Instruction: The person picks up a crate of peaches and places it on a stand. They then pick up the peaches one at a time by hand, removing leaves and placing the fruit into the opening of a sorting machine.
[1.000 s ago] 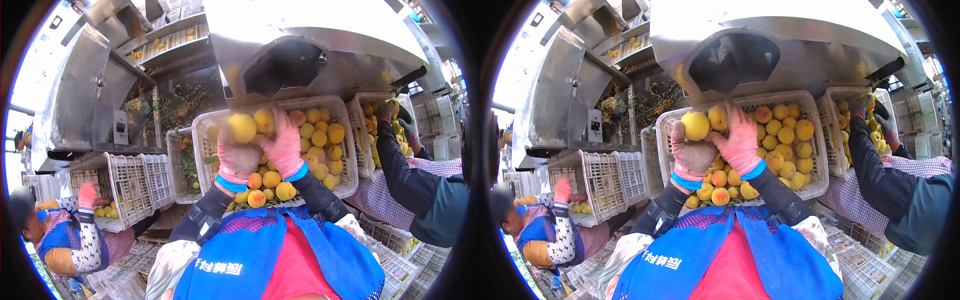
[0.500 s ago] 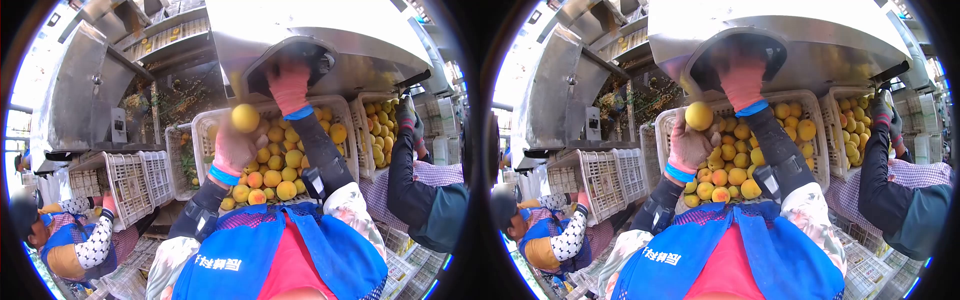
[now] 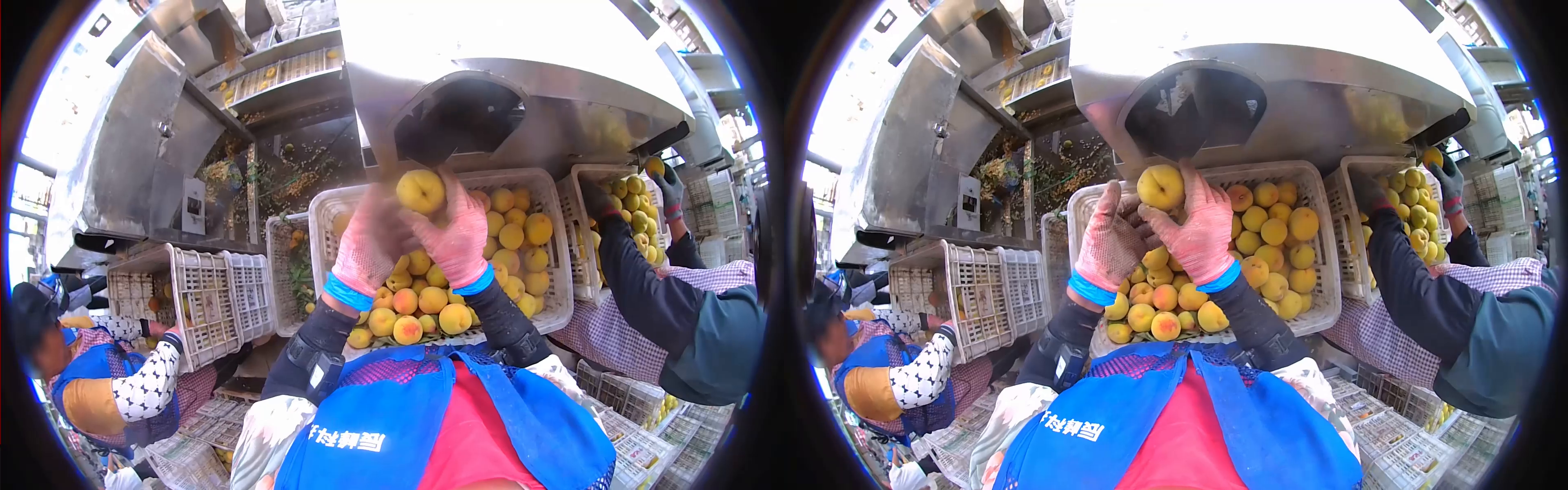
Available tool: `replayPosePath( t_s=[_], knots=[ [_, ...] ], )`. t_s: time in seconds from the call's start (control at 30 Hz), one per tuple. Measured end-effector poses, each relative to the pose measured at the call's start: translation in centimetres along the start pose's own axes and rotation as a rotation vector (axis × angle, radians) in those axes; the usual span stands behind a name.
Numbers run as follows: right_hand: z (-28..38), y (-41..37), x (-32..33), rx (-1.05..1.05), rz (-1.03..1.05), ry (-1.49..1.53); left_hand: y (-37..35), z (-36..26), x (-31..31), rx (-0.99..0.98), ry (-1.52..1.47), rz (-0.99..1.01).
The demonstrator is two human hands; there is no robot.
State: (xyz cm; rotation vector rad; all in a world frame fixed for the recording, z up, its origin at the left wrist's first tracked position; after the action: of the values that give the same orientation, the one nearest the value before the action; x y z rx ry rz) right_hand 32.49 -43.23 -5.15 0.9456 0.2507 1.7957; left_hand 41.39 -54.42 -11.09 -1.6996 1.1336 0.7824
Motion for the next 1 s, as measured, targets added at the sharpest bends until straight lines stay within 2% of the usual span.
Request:
replayPosePath(
  t_s=[0.03, 0.13, 0.17, 0.23, 0.27, 0.33, 0.37, 0.4, 0.47, 0.5, 0.57, 0.6, 0.63, 0.7, 0.73, 0.77, 0.8, 0.9, 1.0],
  knots=[
    [0.0, 0.2, 0.2, 0.001, -0.033, -0.034, 0.3, 0.3, 1.0, -0.085, 0.083, -0.063],
    [-1.7, 0.6, 0.1, -0.052, -0.071, -0.136, 0.9, 0.6, 6.2, -0.316, 0.769, -0.242],
    [-2.4, 1.0, -0.3, -0.082, -0.071, -0.166, 1.6, 0.9, 8.0, -0.323, 1.175, -0.255],
    [-3.6, 2.6, -1.7, -0.062, -0.108, -0.443, 1.7, 2.8, 11.4, -0.271, 1.981, -0.259],
    [-4.5, 3.6, -2.9, -0.052, -0.117, -0.582, 1.4, 3.8, 11.4, -0.222, 2.132, -0.223],
    [-6.2, 7.5, -5.2, 0.045, -0.142, -0.650, 3.0, 5.0, 9.6, -0.131, 2.435, -0.110],
    [-6.6, 9.2, -5.9, 0.071, -0.146, -0.656, 3.8, 5.4, 9.4, 0.067, 2.482, -0.022],
    [-5.4, 10.6, -5.1, 0.049, -0.132, -0.606, 4.1, 5.1, 9.0, 0.155, 2.524, 0.050],
    [-3.6, 10.2, -2.6, 0.154, -0.216, -0.399, 4.3, 4.8, 8.6, 0.325, 2.590, 0.194],
    [-3.1, 9.5, -1.4, 0.207, -0.269, -0.291, 4.2, 4.0, 8.7, 0.293, 2.581, 0.184],
    [-3.8, 3.9, -1.9, 0.212, -0.031, -0.211, 3.0, 2.0, 7.7, 0.200, 2.429, 0.020],
    [-5.5, 0.3, -3.6, 0.170, 0.170, -0.227, 2.5, 1.2, 7.4, 0.153, 2.349, -0.058],
    [-7.7, -3.8, -6.2, -0.012, 0.525, -0.263, 2.3, 0.4, 8.1, 0.076, 2.214, -0.186],
    [-10.7, -10.4, -11.0, -0.055, 1.072, -0.591, 2.0, -0.5, 10.3, -0.147, 1.685, -0.378],
    [-11.5, -12.4, -12.4, -0.017, 1.252, -0.623, 1.5, -1.0, 11.0, -0.249, 1.419, -0.452],
    [-12.6, -13.3, -13.4, 0.019, 1.266, -0.631, 1.1, -0.7, 11.4, -0.218, 1.101, -0.446],
    [-12.9, -13.4, -13.7, 0.056, 1.280, -0.641, 0.3, -0.7, 10.4, -0.192, 0.948, -0.434],
    [-13.0, -12.6, -12.4, -0.078, 1.260, -0.473, -1.9, -0.1, 8.6, -0.089, 0.559, -0.340],
    [-9.0, -9.4, -7.5, -0.059, 0.664, -0.150, -2.6, 3.4, 9.6, 0.093, -0.105, -0.169]
  ],
)
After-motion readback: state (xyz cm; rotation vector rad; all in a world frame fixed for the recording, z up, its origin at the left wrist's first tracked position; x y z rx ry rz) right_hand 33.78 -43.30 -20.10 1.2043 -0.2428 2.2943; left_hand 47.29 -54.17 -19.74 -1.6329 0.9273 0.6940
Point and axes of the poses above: each hand's wrist, its own y-axis towards the middle knuckle, its own x-axis out of the back of the hand, z = x × y, the point moved 6 cm from there along y, towards the middle knuckle, and after that the axes turned 3 degrees about -y, right-handed, at the moved point
